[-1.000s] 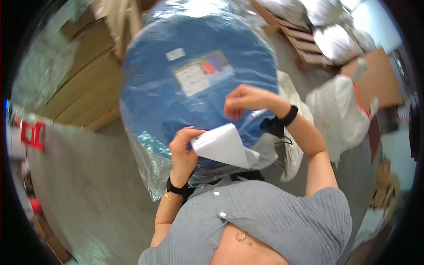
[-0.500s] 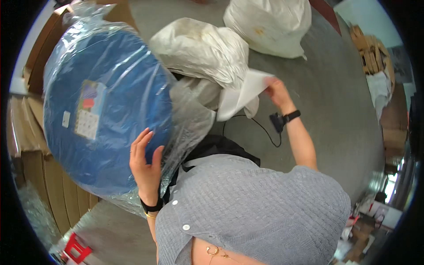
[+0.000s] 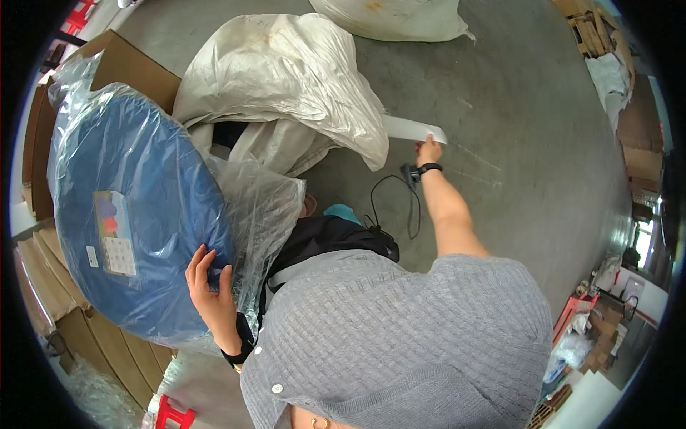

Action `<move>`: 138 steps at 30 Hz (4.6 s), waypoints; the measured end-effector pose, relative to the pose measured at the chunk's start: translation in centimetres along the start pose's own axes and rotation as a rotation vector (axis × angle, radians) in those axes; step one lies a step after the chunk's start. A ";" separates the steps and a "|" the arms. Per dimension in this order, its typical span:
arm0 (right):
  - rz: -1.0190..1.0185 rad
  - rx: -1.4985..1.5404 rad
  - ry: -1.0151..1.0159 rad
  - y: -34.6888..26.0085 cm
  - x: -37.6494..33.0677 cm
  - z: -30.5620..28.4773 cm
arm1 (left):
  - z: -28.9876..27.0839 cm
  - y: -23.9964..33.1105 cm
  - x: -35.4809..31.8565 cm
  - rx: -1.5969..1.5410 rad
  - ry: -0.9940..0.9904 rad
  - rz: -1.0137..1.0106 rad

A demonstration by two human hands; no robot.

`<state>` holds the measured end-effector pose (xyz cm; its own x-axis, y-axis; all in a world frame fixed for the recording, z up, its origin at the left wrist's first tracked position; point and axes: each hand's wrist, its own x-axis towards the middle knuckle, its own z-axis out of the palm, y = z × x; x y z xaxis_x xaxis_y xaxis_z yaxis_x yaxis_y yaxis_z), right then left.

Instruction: The person repeatedly takes blue circular cushions wrapped in clear plastic from a large white sack and places them into a cardboard box. The person handles the cushions by hand, occasionally adjusting the plastic wrapping or checking the label before moving them to the box.

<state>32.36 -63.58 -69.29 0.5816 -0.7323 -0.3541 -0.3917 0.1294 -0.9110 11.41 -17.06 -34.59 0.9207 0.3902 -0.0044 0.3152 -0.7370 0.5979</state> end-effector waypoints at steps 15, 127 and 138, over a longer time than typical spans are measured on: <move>0.195 -0.990 -1.651 -5.6 -19.4 8.2 | -17.7 -16.3 -3.0 -0.186 0.767 -0.260; 0.456 -0.548 -0.919 8.0 -10.3 24.2 | -3.5 -16.4 -0.1 -1.824 0.603 -0.243; 0.465 -0.465 -0.931 7.4 -9.9 23.4 | -3.1 -16.1 0.3 -1.848 0.529 -0.213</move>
<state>40.44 -39.73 -77.47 0.5381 0.1277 -0.8331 -0.8212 -0.1435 -0.5524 5.87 -3.41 -41.73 0.6423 0.7434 -0.1866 -0.5263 0.6048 0.5977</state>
